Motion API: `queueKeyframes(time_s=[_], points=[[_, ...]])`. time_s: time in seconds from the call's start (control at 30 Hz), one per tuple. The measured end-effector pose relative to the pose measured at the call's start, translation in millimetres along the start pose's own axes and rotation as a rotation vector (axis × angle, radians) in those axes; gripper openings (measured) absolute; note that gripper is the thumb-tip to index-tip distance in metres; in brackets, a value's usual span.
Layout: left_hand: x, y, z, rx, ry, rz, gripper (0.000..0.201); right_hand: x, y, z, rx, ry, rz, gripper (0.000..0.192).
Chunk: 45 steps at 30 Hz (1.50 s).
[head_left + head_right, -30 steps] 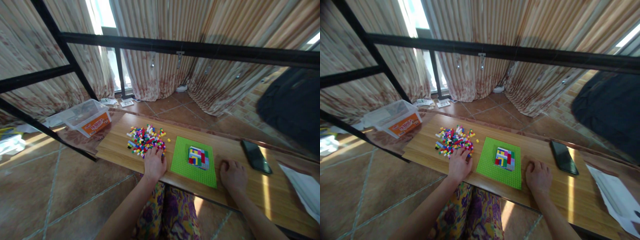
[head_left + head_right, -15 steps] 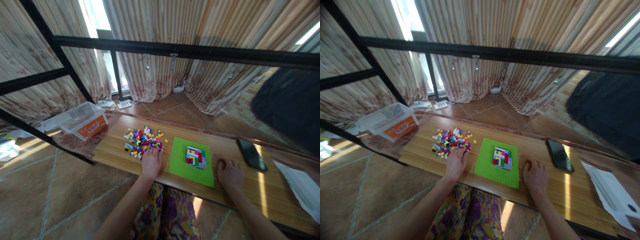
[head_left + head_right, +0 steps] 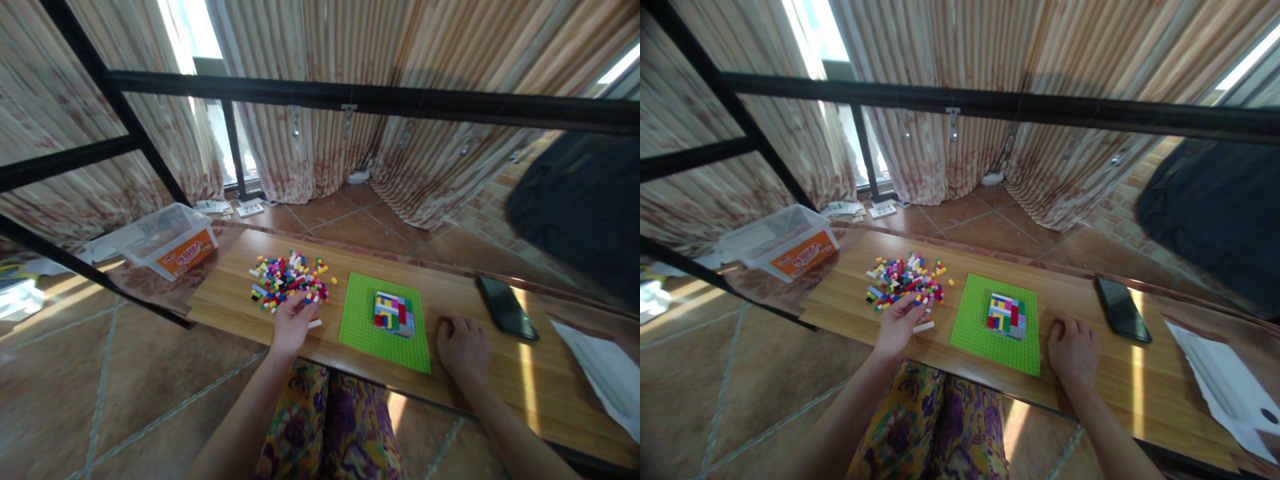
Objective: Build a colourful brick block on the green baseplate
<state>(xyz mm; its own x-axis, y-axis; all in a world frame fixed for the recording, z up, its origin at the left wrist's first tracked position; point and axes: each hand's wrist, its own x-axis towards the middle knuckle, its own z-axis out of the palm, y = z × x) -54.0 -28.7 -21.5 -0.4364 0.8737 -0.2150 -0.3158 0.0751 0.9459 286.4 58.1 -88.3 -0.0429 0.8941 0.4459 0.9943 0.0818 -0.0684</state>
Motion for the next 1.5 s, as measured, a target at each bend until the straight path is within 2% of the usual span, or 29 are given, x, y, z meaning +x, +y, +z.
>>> queueKeyframes(time_s=[0.23, 0.53, 0.67, 0.83, 1.07, 1.17, 1.37, 1.5], points=[[1.2, -8.3, -6.8, 0.067, -0.005, 0.034, 0.02, -0.1, 1.9, 1.4, -0.013, -0.019, -0.006, 0.028], [2.8, -19.5, -10.8, 0.172, -0.107, 0.077, 0.024, 0.0, 1.5, 1.1, -0.023, -0.029, 0.002, 0.027], [2.2, -13.3, -11.2, 0.143, -0.072, 0.022, 0.029, 0.3, 1.6, 1.2, -0.016, -0.014, -0.014, 0.027], [3.9, -5.9, -11.4, 0.131, 0.003, 0.046, 0.03, 0.3, 1.9, 1.7, -0.035, -0.011, -0.015, 0.027], [22.0, 0.4, -12.2, 0.203, 0.077, 0.017, 0.019, 0.0, 2.8, 2.8, -0.033, 0.007, -0.024, 0.026], [32.9, 1.9, -14.8, 0.253, 0.083, -0.021, 0.018, -0.1, 2.3, 2.7, -0.035, 0.001, -0.009, 0.026], [42.1, 2.6, -18.8, 0.271, 0.071, -0.035, 0.039, -0.2, 0.6, 1.1, -0.035, 0.006, -0.008, 0.026], [35.5, 4.2, -17.3, 0.287, 0.057, 0.007, 0.027, -0.2, 1.6, 3.1, -0.008, 0.016, -0.011, 0.025]])
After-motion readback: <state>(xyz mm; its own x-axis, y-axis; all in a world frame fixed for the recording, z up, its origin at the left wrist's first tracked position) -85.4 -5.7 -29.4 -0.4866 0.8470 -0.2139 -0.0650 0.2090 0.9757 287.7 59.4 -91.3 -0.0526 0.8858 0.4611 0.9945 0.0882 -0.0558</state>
